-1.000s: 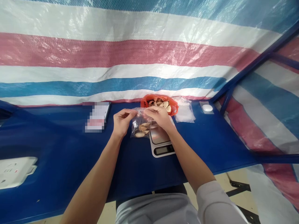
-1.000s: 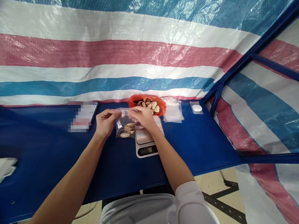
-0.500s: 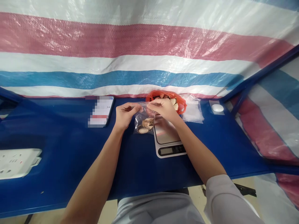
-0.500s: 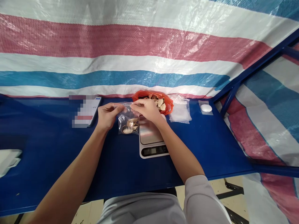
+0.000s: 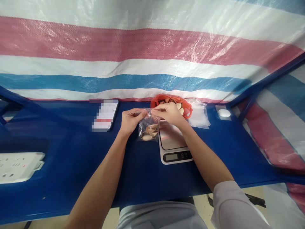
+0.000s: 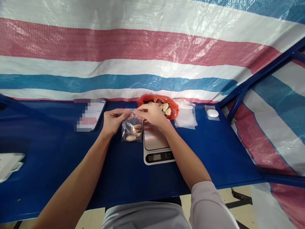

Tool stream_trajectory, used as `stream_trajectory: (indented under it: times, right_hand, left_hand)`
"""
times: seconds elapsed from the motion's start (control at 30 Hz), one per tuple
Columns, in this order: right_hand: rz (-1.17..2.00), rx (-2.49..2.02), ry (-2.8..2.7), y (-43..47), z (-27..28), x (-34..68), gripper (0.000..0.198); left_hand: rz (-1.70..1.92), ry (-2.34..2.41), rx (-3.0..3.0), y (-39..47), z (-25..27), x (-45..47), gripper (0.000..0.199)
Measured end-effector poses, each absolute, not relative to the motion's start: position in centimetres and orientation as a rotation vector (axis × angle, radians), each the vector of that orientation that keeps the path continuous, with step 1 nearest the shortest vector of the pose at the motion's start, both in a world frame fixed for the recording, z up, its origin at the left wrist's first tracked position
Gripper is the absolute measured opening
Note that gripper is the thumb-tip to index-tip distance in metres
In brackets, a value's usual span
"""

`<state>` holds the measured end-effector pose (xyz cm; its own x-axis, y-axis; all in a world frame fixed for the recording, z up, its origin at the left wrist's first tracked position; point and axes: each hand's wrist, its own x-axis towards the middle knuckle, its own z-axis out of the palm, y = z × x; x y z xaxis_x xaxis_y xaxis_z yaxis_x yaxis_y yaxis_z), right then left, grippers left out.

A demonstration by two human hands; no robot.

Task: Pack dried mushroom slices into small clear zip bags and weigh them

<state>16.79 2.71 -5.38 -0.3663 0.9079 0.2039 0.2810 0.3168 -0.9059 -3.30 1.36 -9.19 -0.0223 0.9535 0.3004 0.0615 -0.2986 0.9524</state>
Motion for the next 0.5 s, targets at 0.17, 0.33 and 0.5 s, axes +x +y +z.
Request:
stream_trajectory:
  times: [0.17, 0.33, 0.5]
  right_hand:
    - [1.147, -1.126, -1.866, 2.6, -4.6, 17.8, 0.020]
    - [1.145, -1.080, -1.886, 2.6, -4.6, 18.4, 0.026]
    - [0.996, -1.050, -1.967, 2.8, -5.0, 18.2, 0.022]
  left_hand:
    - [1.394, 1.126, 1.486, 1.3, -9.1, -3.4, 0.018]
    - [1.387, 1.141, 1.442, 1.5, -9.1, -3.3, 0.022]
    - [1.348, 1.175, 1.474, 1.7, -9.3, -3.2, 0.033]
